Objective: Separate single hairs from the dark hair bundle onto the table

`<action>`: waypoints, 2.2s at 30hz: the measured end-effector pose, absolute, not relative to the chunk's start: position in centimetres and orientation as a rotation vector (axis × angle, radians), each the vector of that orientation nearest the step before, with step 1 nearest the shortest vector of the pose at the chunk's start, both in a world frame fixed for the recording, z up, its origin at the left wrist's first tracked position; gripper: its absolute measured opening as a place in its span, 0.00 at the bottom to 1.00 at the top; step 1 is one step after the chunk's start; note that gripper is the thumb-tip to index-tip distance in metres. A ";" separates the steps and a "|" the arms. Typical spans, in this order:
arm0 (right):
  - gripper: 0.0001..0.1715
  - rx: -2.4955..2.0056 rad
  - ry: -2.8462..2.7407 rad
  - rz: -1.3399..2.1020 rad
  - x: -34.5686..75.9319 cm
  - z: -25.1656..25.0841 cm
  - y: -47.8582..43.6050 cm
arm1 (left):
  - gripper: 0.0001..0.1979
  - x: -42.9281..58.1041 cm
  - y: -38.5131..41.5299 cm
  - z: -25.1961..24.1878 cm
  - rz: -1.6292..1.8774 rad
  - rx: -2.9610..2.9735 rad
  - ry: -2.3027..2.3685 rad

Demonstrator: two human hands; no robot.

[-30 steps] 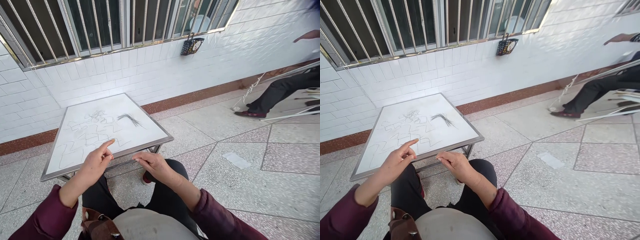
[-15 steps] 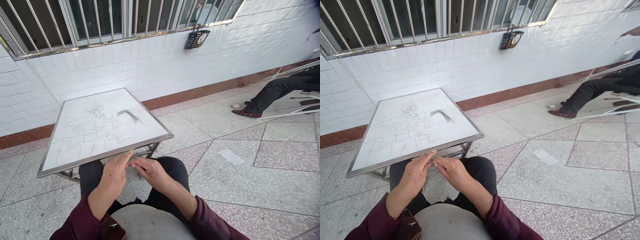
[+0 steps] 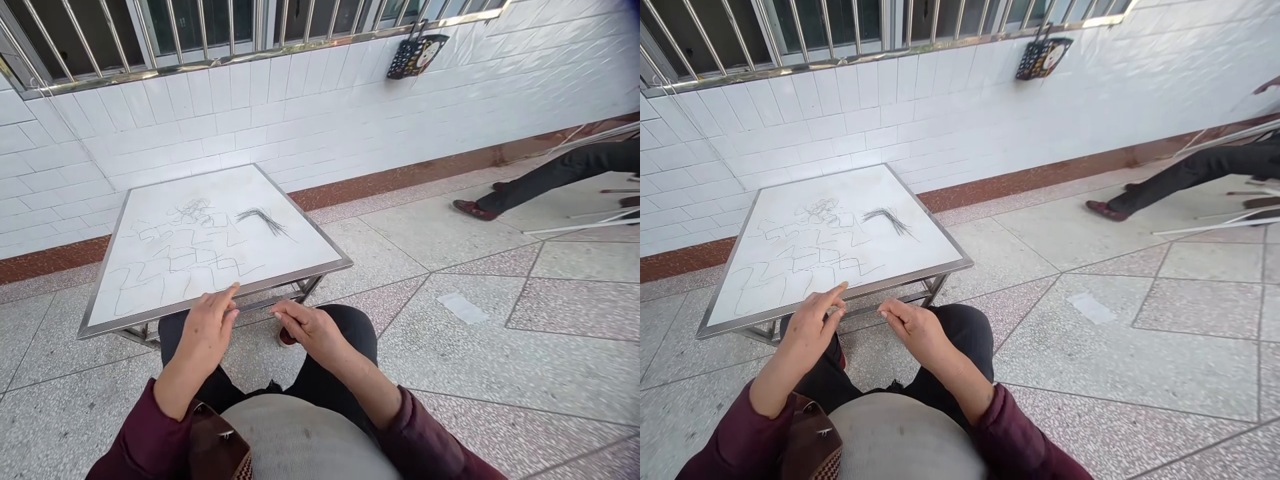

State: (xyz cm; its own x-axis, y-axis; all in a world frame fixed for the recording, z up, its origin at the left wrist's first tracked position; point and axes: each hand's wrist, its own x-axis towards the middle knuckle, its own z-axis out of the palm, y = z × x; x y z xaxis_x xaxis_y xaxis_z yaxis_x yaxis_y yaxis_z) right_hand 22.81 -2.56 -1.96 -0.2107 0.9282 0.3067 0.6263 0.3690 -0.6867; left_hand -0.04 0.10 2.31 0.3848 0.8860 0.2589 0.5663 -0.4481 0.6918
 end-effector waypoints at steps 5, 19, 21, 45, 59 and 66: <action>0.15 -1.222 -1.992 0.643 21.0 -1.1 -3.2 | 0.23 2.3 -1.4 1.9 0.776 2.069 1.108; 0.08 -1.208 -1.886 0.709 20.8 -1.2 -3.2 | 0.22 2.1 -1.8 1.7 0.990 2.002 1.233; 0.08 -1.227 -1.917 0.596 20.7 -1.4 -3.2 | 0.22 2.2 -1.8 1.4 0.991 2.081 1.235; 0.06 -1.306 -1.625 0.482 18.7 -3.4 -3.0 | 0.23 3.1 -1.9 1.6 0.912 2.030 1.262; 0.15 -1.052 -1.355 1.184 18.2 -4.3 -2.9 | 0.23 2.1 -1.2 1.3 0.909 1.801 1.232; 0.15 -1.084 -1.272 1.208 18.6 -3.3 -3.2 | 0.21 1.2 -1.3 2.1 0.835 1.521 1.108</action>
State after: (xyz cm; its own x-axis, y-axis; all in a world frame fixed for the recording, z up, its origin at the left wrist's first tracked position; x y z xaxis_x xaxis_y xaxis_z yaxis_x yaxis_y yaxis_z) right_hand 18.56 -3.16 -3.29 -0.0656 0.9937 0.0905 -0.0391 0.0881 -0.9953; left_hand 1.23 -1.33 2.14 0.3328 0.9423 -0.0357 0.2259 -0.0429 0.9732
